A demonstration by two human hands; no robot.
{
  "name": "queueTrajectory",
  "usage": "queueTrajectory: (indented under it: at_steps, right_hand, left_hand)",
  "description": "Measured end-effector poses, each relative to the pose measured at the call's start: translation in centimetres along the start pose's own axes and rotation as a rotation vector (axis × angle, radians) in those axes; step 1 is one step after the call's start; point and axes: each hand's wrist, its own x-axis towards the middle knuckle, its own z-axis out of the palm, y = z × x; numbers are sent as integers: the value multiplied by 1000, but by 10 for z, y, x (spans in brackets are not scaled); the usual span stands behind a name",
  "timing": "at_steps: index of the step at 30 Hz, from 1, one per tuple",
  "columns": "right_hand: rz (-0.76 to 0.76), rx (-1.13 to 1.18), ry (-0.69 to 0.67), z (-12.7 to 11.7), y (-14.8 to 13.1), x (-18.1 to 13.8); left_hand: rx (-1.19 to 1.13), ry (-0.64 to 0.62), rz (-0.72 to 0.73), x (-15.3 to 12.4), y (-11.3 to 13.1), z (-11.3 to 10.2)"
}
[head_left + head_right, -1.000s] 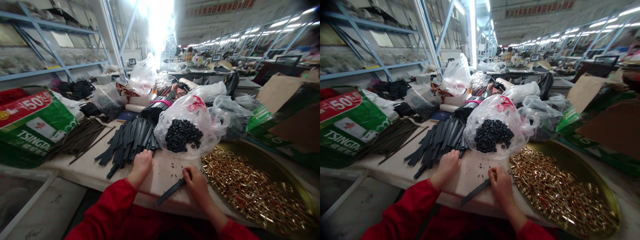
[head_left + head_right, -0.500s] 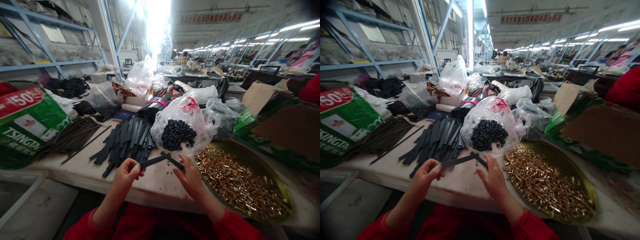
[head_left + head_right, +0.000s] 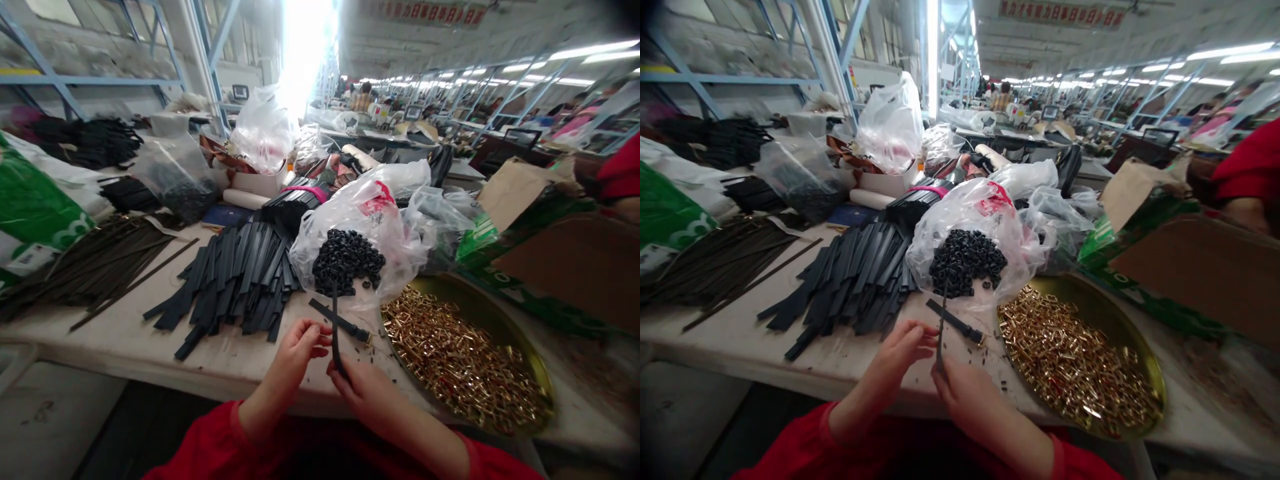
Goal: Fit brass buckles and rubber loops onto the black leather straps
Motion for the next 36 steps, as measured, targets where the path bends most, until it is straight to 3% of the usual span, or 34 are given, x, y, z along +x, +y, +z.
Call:
queueTrajectory:
  at_steps: [3, 7, 8, 12, 16, 21, 23, 29, 36]
  right_hand:
    - [14, -159, 44, -4, 1, 7]
    - [-131, -114, -82, -23, 12, 19]
    - [-114, -104, -82, -32, 20, 26]
    - [143, -388, 245, -69, 74, 70]
    - [247, -589, 202, -79, 119, 108]
    - [226, -533, 245, -75, 119, 109]
    - [212, -332, 306, -75, 109, 97]
    - [258, 750, 302, -59, 74, 38]
    - [365, 1401, 334, -43, 55, 3]
  left_hand:
    - [25, 9, 2, 8, -2, 3]
    - [-15, -1, -82, 14, -1, -3]
    - [-36, -43, -120, 15, 0, -6]
    - [-126, -226, -284, 14, 4, -9]
    - [-246, -305, -374, 11, 5, -7]
    - [-280, -386, -419, 1, 4, -9]
    - [-275, -404, -428, -3, 3, -8]
    - [-247, -419, -460, -14, -4, 3]
    - [-99, -422, -438, -24, -9, 16]
